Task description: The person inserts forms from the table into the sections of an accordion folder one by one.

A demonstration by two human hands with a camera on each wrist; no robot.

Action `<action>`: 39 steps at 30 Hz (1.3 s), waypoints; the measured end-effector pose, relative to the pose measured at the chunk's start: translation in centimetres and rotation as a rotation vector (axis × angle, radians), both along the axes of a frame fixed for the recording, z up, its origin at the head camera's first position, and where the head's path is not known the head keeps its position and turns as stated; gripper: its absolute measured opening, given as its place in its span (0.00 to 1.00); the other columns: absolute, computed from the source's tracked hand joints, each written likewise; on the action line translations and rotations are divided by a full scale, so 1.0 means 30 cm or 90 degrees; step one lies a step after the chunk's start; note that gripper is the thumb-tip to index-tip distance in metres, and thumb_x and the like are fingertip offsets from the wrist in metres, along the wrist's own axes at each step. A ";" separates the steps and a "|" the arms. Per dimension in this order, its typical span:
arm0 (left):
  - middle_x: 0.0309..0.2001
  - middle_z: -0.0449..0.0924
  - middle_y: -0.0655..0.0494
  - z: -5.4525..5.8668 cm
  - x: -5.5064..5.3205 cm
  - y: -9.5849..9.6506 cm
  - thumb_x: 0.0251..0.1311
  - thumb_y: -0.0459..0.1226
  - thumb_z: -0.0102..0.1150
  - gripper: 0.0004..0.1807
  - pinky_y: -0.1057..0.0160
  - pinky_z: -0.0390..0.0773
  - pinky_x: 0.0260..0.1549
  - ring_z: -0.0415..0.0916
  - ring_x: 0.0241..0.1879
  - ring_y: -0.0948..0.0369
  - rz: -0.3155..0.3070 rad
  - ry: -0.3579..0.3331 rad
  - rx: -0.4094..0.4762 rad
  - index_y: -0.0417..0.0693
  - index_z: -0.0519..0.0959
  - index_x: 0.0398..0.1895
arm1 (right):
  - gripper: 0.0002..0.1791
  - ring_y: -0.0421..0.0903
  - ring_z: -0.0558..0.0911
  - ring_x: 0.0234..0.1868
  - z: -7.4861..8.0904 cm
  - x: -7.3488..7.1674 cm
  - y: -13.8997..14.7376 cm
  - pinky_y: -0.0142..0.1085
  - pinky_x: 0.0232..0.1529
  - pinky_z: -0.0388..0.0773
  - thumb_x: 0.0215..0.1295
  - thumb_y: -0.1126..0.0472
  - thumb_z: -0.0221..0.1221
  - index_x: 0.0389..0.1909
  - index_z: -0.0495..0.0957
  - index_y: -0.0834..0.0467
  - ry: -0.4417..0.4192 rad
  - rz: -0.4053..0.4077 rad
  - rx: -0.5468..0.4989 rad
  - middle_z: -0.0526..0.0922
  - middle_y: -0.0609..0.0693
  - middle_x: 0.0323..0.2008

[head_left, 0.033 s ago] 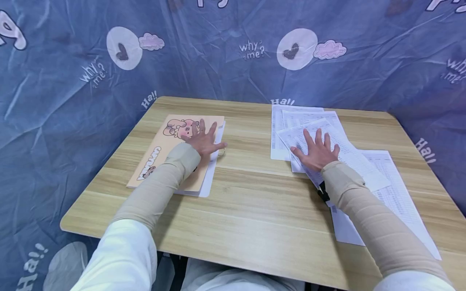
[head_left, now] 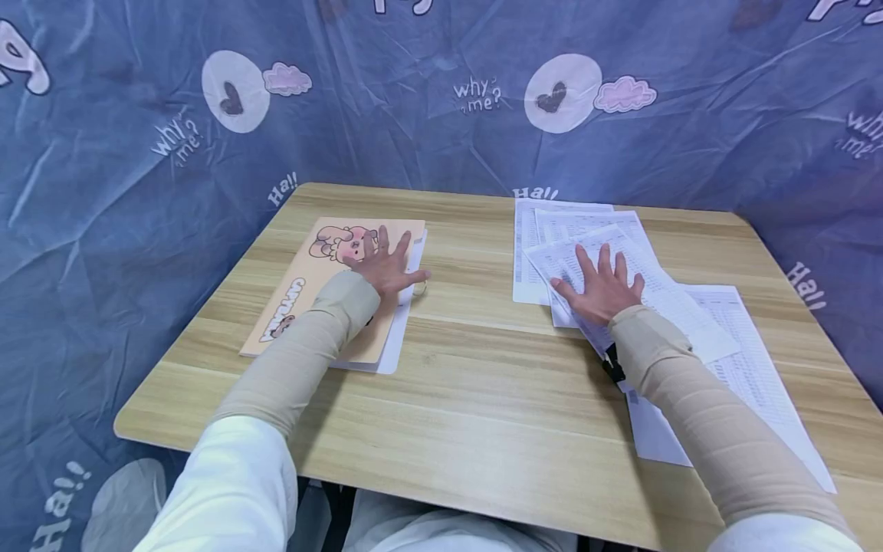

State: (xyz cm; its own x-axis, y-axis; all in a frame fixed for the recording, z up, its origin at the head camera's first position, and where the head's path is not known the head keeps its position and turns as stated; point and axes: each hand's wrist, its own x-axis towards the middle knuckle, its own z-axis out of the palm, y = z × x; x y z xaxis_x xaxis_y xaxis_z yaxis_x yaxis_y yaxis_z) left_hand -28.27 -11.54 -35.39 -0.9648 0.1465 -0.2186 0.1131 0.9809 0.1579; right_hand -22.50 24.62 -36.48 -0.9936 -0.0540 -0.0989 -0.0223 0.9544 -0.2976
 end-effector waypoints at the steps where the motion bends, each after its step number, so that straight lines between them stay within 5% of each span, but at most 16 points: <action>1: 0.74 0.23 0.43 -0.002 -0.001 0.000 0.54 0.71 0.40 0.51 0.23 0.42 0.54 0.22 0.72 0.41 0.000 -0.002 0.002 0.65 0.34 0.75 | 0.51 0.73 0.31 0.69 0.000 0.001 0.002 0.74 0.56 0.33 0.60 0.25 0.34 0.75 0.35 0.51 -0.002 -0.001 0.000 0.29 0.71 0.70; 11: 0.74 0.25 0.42 -0.010 -0.006 -0.008 0.54 0.70 0.41 0.50 0.24 0.47 0.54 0.24 0.72 0.40 0.006 -0.035 0.004 0.67 0.34 0.75 | 0.52 0.74 0.31 0.68 -0.004 0.003 0.030 0.74 0.55 0.32 0.60 0.24 0.32 0.75 0.33 0.52 -0.036 -0.002 -0.007 0.28 0.72 0.69; 22: 0.71 0.39 0.29 -0.007 -0.006 -0.038 0.58 0.61 0.45 0.48 0.35 0.58 0.58 0.41 0.67 0.29 -0.021 -0.084 0.003 0.53 0.40 0.76 | 0.52 0.76 0.31 0.67 -0.005 -0.007 0.050 0.75 0.55 0.32 0.60 0.24 0.33 0.75 0.34 0.53 -0.065 0.000 -0.028 0.27 0.74 0.68; 29: 0.67 0.53 0.30 -0.005 -0.008 -0.049 0.59 0.57 0.46 0.46 0.44 0.65 0.57 0.62 0.61 0.37 -0.033 -0.113 -0.030 0.48 0.43 0.75 | 0.53 0.76 0.31 0.67 -0.004 -0.018 0.054 0.74 0.55 0.32 0.59 0.23 0.32 0.74 0.33 0.54 -0.098 0.003 -0.037 0.25 0.74 0.68; 39: 0.54 0.73 0.36 0.003 0.007 -0.051 0.56 0.53 0.48 0.39 0.51 0.72 0.48 0.74 0.49 0.46 -0.049 -0.123 -0.045 0.44 0.54 0.69 | 0.53 0.77 0.34 0.67 0.003 -0.020 0.090 0.74 0.56 0.35 0.60 0.25 0.33 0.74 0.34 0.56 -0.111 -0.008 -0.030 0.29 0.76 0.67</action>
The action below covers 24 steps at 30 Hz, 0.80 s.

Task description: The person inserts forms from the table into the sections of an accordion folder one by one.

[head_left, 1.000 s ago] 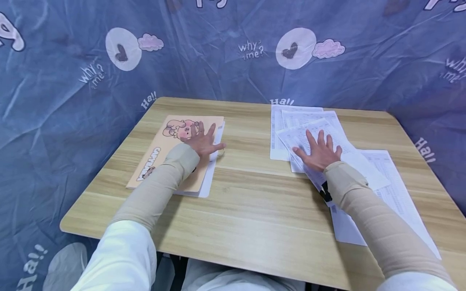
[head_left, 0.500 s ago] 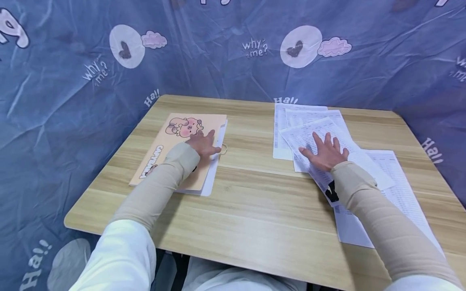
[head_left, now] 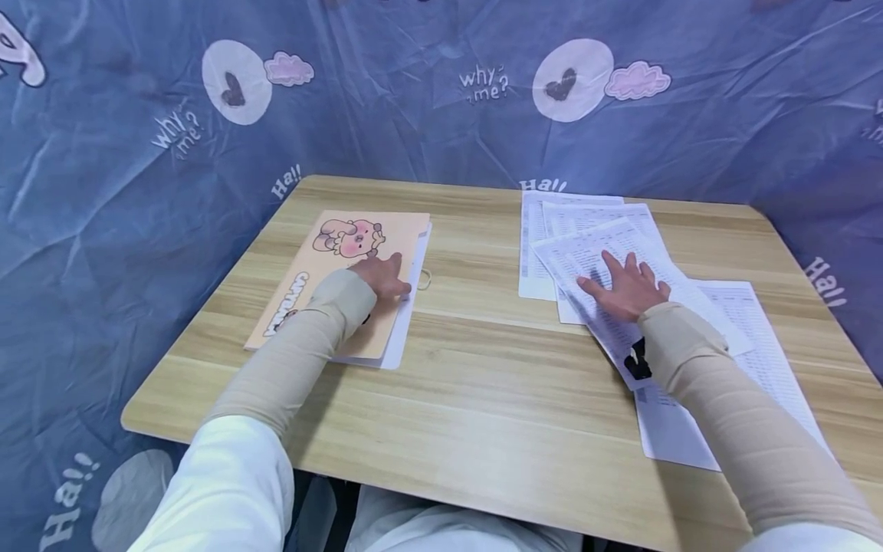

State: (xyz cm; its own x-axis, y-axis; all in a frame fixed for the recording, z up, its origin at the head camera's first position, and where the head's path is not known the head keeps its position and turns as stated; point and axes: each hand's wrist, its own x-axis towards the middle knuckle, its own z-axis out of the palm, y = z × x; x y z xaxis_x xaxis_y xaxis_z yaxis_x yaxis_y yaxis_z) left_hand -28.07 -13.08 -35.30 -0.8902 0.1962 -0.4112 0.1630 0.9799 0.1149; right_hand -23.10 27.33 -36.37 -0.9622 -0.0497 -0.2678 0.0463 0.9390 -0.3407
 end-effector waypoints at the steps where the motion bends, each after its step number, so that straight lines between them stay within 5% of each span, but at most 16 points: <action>1: 0.52 0.74 0.36 0.003 0.001 0.002 0.57 0.53 0.48 0.39 0.52 0.73 0.48 0.74 0.47 0.46 -0.002 -0.001 -0.003 0.44 0.54 0.69 | 0.53 0.77 0.35 0.66 0.001 0.000 0.006 0.74 0.56 0.36 0.60 0.25 0.33 0.74 0.34 0.57 0.002 -0.002 0.003 0.29 0.77 0.67; 10: 0.47 0.77 0.38 0.008 -0.005 0.021 0.55 0.51 0.51 0.41 0.53 0.73 0.48 0.76 0.45 0.47 -0.018 -0.007 -0.020 0.42 0.54 0.69 | 0.47 0.78 0.46 0.64 0.030 -0.004 0.088 0.72 0.52 0.50 0.64 0.35 0.42 0.73 0.41 0.62 0.007 -0.030 0.042 0.41 0.78 0.67; 24: 0.55 0.73 0.35 0.009 -0.005 0.032 0.56 0.48 0.51 0.42 0.52 0.70 0.55 0.74 0.52 0.44 -0.027 -0.009 -0.023 0.41 0.51 0.71 | 0.46 0.79 0.55 0.57 0.018 0.023 0.270 0.70 0.52 0.56 0.63 0.40 0.48 0.67 0.48 0.71 -0.026 -0.068 0.052 0.53 0.79 0.61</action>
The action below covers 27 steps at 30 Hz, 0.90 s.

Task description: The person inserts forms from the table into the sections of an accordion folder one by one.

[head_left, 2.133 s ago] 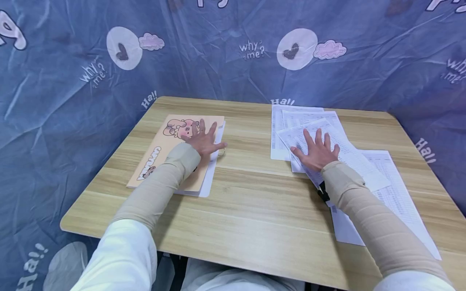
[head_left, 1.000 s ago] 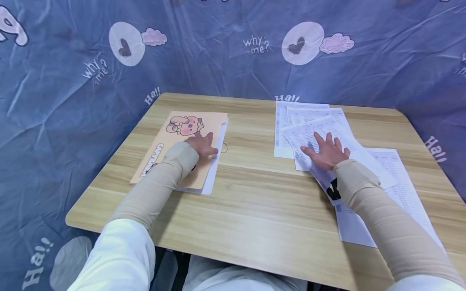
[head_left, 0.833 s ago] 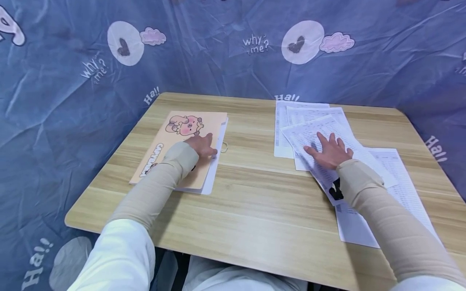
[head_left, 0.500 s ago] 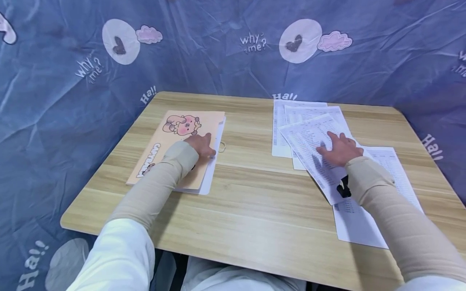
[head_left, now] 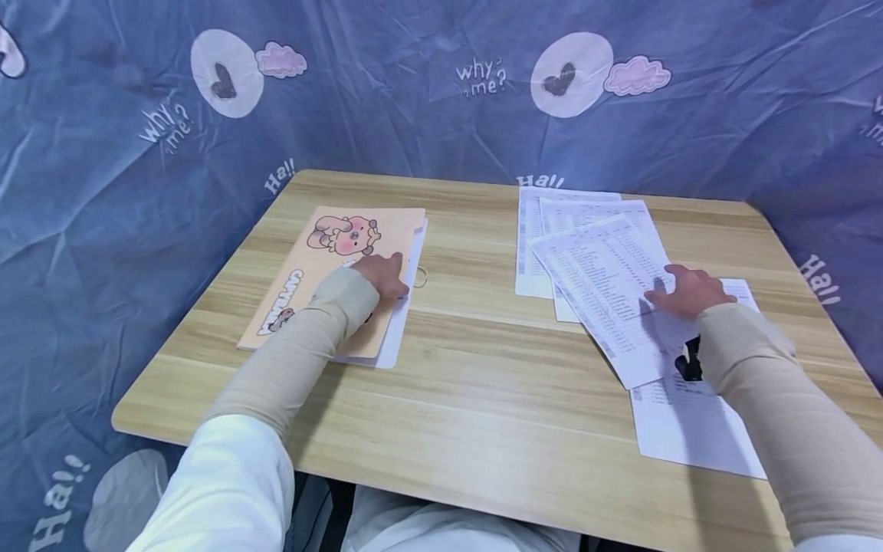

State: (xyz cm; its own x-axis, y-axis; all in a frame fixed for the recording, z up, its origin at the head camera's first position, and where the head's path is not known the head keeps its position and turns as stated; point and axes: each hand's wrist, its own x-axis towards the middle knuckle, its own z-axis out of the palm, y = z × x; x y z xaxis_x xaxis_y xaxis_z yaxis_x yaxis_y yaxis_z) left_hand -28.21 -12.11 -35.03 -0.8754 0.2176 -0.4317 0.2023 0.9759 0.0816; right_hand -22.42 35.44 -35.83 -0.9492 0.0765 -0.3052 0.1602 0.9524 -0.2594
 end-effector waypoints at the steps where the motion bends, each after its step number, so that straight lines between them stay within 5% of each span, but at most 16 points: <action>1: 0.55 0.74 0.35 -0.004 -0.002 -0.001 0.56 0.48 0.50 0.41 0.52 0.70 0.54 0.74 0.52 0.45 0.001 0.000 0.000 0.41 0.52 0.71 | 0.47 0.78 0.55 0.58 -0.007 -0.003 0.010 0.69 0.54 0.56 0.63 0.39 0.48 0.67 0.47 0.72 -0.005 0.002 -0.008 0.53 0.79 0.61; 10: 0.52 0.75 0.36 -0.037 -0.039 -0.017 0.56 0.49 0.48 0.36 0.52 0.73 0.50 0.75 0.48 0.45 -0.021 0.006 0.019 0.42 0.57 0.66 | 0.53 0.77 0.56 0.59 -0.039 -0.019 0.090 0.64 0.58 0.57 0.63 0.32 0.42 0.66 0.45 0.77 -0.033 0.000 -0.053 0.53 0.82 0.60; 19: 0.62 0.67 0.36 -0.026 -0.020 -0.034 0.61 0.51 0.42 0.40 0.49 0.70 0.53 0.71 0.56 0.42 -0.023 -0.033 0.017 0.52 0.43 0.75 | 0.52 0.77 0.57 0.58 -0.067 -0.021 0.094 0.63 0.57 0.59 0.59 0.34 0.51 0.64 0.51 0.77 0.000 -0.022 -0.034 0.54 0.82 0.59; 27: 0.59 0.71 0.37 0.001 -0.008 -0.046 0.65 0.51 0.33 0.37 0.53 0.71 0.49 0.75 0.49 0.47 -0.019 -0.060 0.026 0.62 0.35 0.75 | 0.55 0.77 0.58 0.56 -0.088 -0.032 0.101 0.64 0.55 0.59 0.55 0.30 0.54 0.63 0.55 0.75 0.034 -0.048 -0.022 0.56 0.81 0.58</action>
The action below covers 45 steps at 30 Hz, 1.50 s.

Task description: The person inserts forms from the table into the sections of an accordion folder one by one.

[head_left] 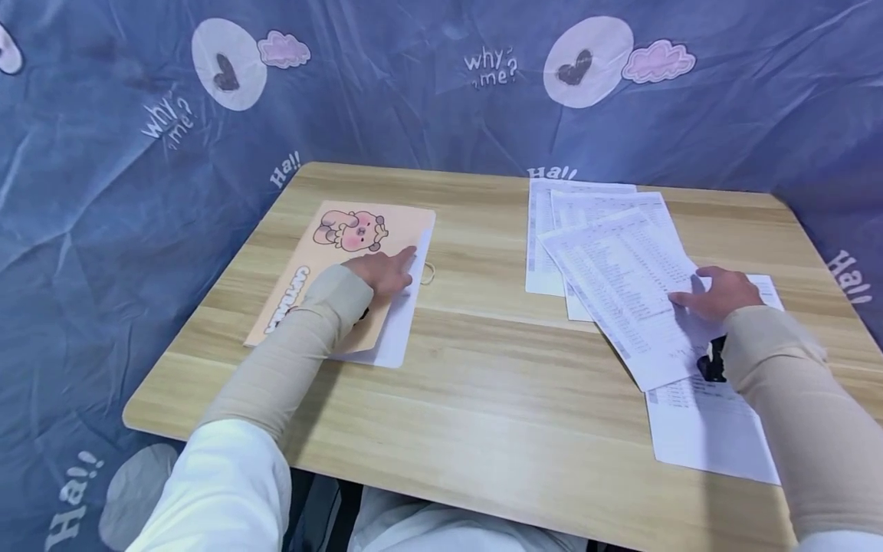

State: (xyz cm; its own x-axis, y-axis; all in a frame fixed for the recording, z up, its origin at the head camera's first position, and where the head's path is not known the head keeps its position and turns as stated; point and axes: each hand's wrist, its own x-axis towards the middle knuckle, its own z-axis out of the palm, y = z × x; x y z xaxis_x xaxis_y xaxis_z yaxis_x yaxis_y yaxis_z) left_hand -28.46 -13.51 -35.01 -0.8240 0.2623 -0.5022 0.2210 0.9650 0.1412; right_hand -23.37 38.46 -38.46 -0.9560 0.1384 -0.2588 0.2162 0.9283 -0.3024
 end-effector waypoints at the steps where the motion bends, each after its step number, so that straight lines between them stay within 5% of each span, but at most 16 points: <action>1: 0.57 0.72 0.38 0.004 0.000 -0.002 0.66 0.51 0.31 0.36 0.54 0.71 0.49 0.76 0.47 0.49 -0.003 -0.001 -0.001 0.64 0.35 0.75 | 0.54 0.77 0.59 0.56 0.003 -0.002 0.000 0.64 0.55 0.59 0.55 0.31 0.54 0.63 0.55 0.75 0.004 0.001 0.000 0.56 0.81 0.58; 6: 0.60 0.70 0.39 0.014 -0.001 -0.018 0.70 0.51 0.22 0.30 0.53 0.69 0.54 0.73 0.53 0.51 -0.029 -0.025 -0.022 0.70 0.39 0.75 | 0.54 0.77 0.58 0.57 0.013 -0.001 -0.014 0.64 0.56 0.59 0.55 0.32 0.56 0.64 0.54 0.75 -0.006 -0.008 -0.008 0.56 0.81 0.59; 11: 0.70 0.56 0.45 0.021 -0.002 -0.027 0.71 0.52 0.19 0.29 0.49 0.56 0.65 0.55 0.69 0.49 -0.051 -0.032 -0.013 0.65 0.46 0.75 | 0.54 0.76 0.59 0.57 0.022 0.006 -0.028 0.64 0.56 0.59 0.55 0.33 0.57 0.64 0.55 0.75 -0.003 -0.021 -0.003 0.57 0.81 0.59; 20: 0.67 0.62 0.44 0.022 -0.005 -0.031 0.69 0.51 0.20 0.28 0.49 0.60 0.62 0.61 0.65 0.49 -0.040 -0.034 0.009 0.64 0.52 0.72 | 0.54 0.76 0.58 0.57 0.033 0.013 -0.030 0.64 0.56 0.59 0.54 0.33 0.58 0.63 0.56 0.75 -0.002 -0.037 0.002 0.57 0.80 0.59; 29: 0.72 0.53 0.46 0.014 -0.005 -0.032 0.71 0.50 0.22 0.28 0.49 0.51 0.67 0.50 0.71 0.48 -0.037 -0.034 0.047 0.64 0.49 0.74 | 0.50 0.76 0.58 0.57 0.037 0.023 -0.025 0.64 0.56 0.59 0.56 0.37 0.59 0.62 0.57 0.76 0.014 -0.033 0.009 0.57 0.80 0.58; 39: 0.68 0.61 0.45 0.004 -0.002 -0.033 0.69 0.50 0.25 0.28 0.49 0.59 0.63 0.59 0.67 0.49 -0.031 -0.029 0.057 0.62 0.54 0.72 | 0.50 0.73 0.60 0.51 0.022 0.023 -0.034 0.65 0.50 0.62 0.53 0.37 0.61 0.61 0.59 0.73 0.017 -0.061 0.006 0.54 0.81 0.53; 45: 0.58 0.71 0.42 -0.003 -0.006 -0.021 0.63 0.51 0.36 0.30 0.52 0.69 0.48 0.71 0.49 0.52 -0.040 -0.001 0.030 0.61 0.56 0.69 | 0.49 0.74 0.60 0.51 0.023 0.020 -0.038 0.65 0.49 0.62 0.53 0.39 0.62 0.62 0.58 0.72 0.012 -0.061 0.017 0.54 0.80 0.54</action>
